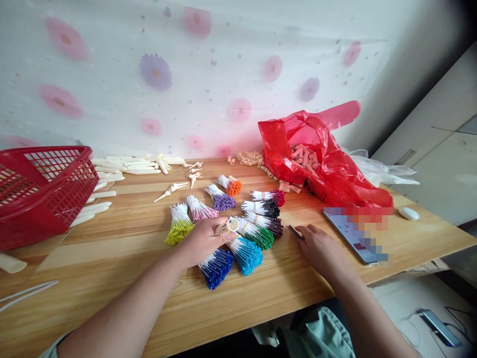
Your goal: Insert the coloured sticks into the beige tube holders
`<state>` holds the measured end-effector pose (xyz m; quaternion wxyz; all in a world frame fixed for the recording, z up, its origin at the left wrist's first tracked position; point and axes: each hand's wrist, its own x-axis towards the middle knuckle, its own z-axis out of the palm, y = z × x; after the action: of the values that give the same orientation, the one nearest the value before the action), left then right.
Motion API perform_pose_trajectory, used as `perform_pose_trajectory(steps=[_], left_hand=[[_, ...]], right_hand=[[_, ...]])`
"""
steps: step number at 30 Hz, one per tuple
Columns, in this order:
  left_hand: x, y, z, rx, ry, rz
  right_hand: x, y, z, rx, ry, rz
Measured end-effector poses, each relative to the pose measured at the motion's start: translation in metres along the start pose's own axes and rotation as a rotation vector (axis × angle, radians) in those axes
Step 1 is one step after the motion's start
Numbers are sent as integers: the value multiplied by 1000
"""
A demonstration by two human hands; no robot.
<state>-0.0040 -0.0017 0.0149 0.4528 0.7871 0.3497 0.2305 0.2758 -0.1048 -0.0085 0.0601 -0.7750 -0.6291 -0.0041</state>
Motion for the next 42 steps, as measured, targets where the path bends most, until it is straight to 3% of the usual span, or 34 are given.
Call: perform_pose_trajectory(steps=[2,4,7,12,21,26,31,34,37,39,42], left_hand=[[0,0,0,10,12,1],[0,0,0,30,22,6],[0,-1,1,45,46,17],[2,-5,1,67,62,32],[3,-5,2,197,64,21],[3,-10,2,260,57,18],[2,-2,0,92,87,-9],[-2,13,-2,-149,100,-7],[-9,25,-3,-267,-83,-33],[-13,29,-3,-293,-159,-37],[-14,30,-5,-315,-82,8]], right_hand=[[-4,-16,-2,151,173,-104],[-8,-39,-10,355,283,-296],[-11,-76,-24,373,142,-455],[-5,-108,-30,79,-19,-446],[-4,-116,-29,22,35,-358],[-14,-83,-44,176,66,-269],[-19,-58,-69,473,61,-386],[-16,-68,-73,603,16,-523],[-8,-85,-66,711,8,-591],[-2,-94,-59,784,41,-579],[3,-103,-48,954,130,-462]])
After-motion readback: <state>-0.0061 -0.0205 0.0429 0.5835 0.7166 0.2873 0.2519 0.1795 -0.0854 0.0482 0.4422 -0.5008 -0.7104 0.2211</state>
